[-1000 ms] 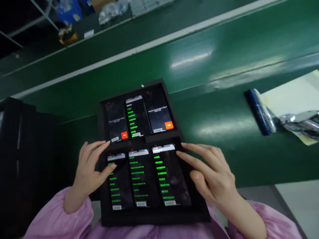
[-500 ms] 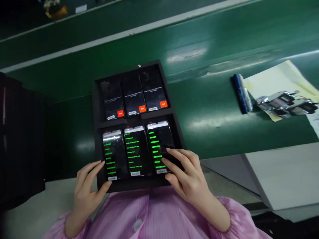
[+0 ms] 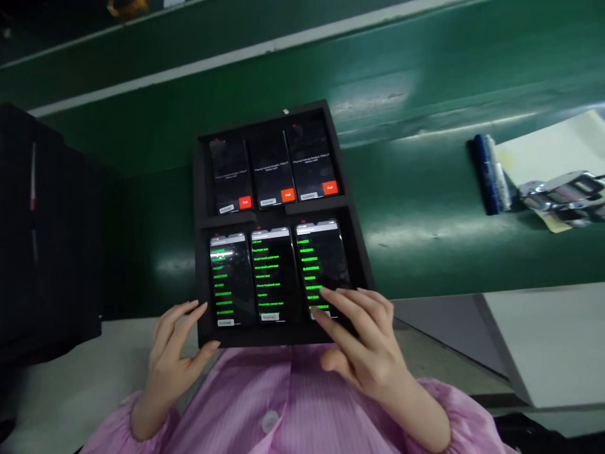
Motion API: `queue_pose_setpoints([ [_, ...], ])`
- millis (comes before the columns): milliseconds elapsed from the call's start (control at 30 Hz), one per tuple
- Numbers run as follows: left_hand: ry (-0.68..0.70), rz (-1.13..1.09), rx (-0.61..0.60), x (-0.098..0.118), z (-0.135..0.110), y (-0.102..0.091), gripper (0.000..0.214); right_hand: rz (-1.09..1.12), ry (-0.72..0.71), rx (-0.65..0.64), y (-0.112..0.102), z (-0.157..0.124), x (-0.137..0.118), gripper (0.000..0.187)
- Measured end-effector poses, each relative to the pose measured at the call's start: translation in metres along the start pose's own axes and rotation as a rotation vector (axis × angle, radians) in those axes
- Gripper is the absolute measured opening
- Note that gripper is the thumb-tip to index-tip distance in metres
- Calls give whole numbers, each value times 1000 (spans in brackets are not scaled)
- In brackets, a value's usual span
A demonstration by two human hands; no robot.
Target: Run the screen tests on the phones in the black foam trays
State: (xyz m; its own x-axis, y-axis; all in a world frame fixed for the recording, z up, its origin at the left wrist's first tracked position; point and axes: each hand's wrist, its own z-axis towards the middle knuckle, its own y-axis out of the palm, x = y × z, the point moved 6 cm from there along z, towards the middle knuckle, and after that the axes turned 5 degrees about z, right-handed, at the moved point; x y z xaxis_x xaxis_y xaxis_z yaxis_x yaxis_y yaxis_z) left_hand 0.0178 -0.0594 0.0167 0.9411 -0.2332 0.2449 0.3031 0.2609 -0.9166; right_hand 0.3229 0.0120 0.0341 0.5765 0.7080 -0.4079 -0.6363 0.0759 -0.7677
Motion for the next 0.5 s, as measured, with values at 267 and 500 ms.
queue_pose_setpoints([
  [267, -51, 49, -44, -2, -4, 0, 51, 49, -25, -57, 31, 25, -21, 48],
  [500, -84, 64, -65, -4, -5, 1, 53, 12, 13, -68, 37, 24, -18, 45],
])
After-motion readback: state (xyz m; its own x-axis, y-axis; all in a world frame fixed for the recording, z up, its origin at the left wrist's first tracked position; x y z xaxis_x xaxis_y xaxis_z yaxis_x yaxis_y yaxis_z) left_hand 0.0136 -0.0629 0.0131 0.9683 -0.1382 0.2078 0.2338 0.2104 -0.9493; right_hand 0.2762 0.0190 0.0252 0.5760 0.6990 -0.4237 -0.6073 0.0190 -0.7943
